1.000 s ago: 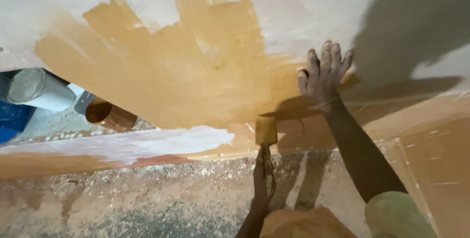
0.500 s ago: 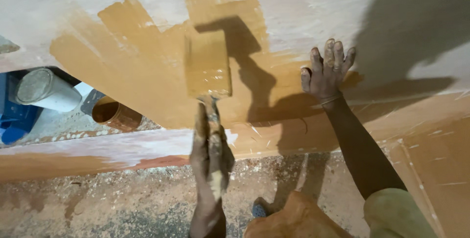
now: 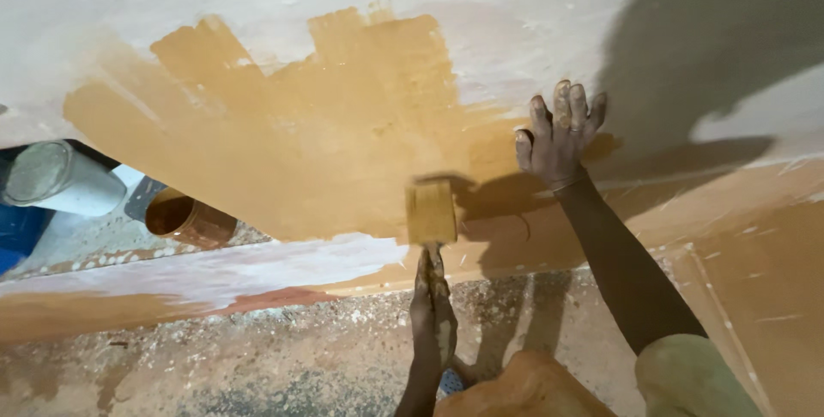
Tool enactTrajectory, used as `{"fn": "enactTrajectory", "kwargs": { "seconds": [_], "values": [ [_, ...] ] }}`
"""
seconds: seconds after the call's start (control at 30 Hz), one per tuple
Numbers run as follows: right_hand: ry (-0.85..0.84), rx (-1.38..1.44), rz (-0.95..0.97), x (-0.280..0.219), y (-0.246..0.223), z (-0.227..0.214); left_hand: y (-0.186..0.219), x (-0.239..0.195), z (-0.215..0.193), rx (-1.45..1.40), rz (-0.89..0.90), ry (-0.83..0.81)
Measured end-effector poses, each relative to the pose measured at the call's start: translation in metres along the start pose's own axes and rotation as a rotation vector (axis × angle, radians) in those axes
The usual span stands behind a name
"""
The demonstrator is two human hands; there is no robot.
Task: The person paints a wall with a brush, repeatedly dipping the brush into a small container and applying paint in horizontal strokes along the lower section of the wall. The person occasionally uses their left hand to steady themselves against the wall while painting.
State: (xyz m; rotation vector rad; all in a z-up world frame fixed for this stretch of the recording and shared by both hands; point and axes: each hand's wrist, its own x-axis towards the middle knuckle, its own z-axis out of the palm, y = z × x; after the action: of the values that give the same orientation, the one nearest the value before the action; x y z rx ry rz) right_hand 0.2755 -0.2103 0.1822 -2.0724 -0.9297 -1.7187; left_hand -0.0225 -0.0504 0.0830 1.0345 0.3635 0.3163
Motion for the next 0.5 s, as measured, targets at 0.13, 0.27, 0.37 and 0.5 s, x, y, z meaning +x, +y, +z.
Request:
{"fn": "enactTrajectory", "kwargs": {
  "seconds": [0.13,0.27,0.37,0.5],
  "values": [
    [0.008,0.002,0.016,0.001,0.0,0.004,0.04,0.01,0.028,0.232,0.232,-0.063],
    [-0.002,-0.002,0.02,-0.001,-0.001,0.003,0.085,0.042,0.07,0.742,0.794,-0.126],
    [0.006,0.023,-0.001,-0.003,0.0,0.002,0.081,0.065,0.092,0.832,0.872,-0.151],
    [-0.023,0.03,0.004,-0.009,0.004,0.004,0.015,0.057,0.075,0.224,0.246,-0.271]
  ]
}}
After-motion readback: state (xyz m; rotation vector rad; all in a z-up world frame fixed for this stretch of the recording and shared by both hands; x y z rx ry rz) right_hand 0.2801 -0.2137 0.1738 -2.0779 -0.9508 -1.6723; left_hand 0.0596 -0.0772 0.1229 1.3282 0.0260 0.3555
